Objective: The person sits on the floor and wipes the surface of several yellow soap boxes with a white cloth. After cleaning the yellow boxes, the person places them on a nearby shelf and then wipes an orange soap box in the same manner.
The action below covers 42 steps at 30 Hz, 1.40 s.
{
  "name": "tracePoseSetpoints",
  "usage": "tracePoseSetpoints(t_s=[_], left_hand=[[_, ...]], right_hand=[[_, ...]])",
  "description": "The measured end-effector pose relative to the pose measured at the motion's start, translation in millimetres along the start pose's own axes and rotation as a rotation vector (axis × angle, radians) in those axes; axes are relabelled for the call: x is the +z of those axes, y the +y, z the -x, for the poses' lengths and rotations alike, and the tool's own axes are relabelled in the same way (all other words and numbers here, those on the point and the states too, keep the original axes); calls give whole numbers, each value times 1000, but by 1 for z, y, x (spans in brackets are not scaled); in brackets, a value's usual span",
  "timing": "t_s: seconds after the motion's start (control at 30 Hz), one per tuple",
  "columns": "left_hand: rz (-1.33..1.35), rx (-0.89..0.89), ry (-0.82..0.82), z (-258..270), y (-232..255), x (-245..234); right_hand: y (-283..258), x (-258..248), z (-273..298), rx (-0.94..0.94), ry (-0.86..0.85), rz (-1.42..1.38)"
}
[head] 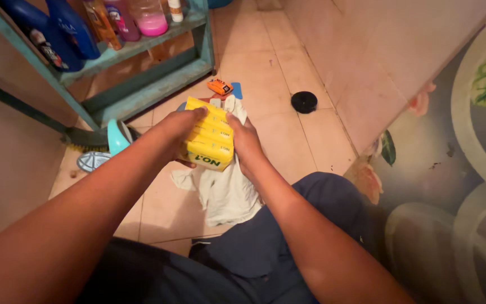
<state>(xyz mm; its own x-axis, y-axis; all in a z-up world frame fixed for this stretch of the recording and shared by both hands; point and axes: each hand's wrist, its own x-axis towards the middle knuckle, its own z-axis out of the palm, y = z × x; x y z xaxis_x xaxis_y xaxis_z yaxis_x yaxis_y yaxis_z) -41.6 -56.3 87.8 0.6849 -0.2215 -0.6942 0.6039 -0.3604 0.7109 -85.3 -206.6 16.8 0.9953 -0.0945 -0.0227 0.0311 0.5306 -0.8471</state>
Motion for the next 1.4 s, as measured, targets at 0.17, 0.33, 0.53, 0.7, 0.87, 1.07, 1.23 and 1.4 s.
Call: tracePoseSetpoints(t_s=[0.17,0.33,0.53,0.7,0.87,1.07,1.23,1.4], left_hand=[[75,50,18,1,-7,12],[-59,85,33,-6,10,-3],[88,91,39,7,-7,3],[123,143,70,-24,-4,-15],[259,204,146,-22,-30,-10],[254,336,376,-31,-25,-25],[48,383,539,3,-15,-28],[-221,475,451,5,-32,-25]], right_hand=[[-10,-2,4,20,-5,30],[-4,-2,-4,-12,37,-110],[-11,-3,-4,-24,23,40],[8,0,-20,-132,54,43],[-2,-5,-16,-110,1,293],[20,1,-9,-468,18,777],[1,19,11,-808,-11,1175],[-13,26,10,-802,154,1180]])
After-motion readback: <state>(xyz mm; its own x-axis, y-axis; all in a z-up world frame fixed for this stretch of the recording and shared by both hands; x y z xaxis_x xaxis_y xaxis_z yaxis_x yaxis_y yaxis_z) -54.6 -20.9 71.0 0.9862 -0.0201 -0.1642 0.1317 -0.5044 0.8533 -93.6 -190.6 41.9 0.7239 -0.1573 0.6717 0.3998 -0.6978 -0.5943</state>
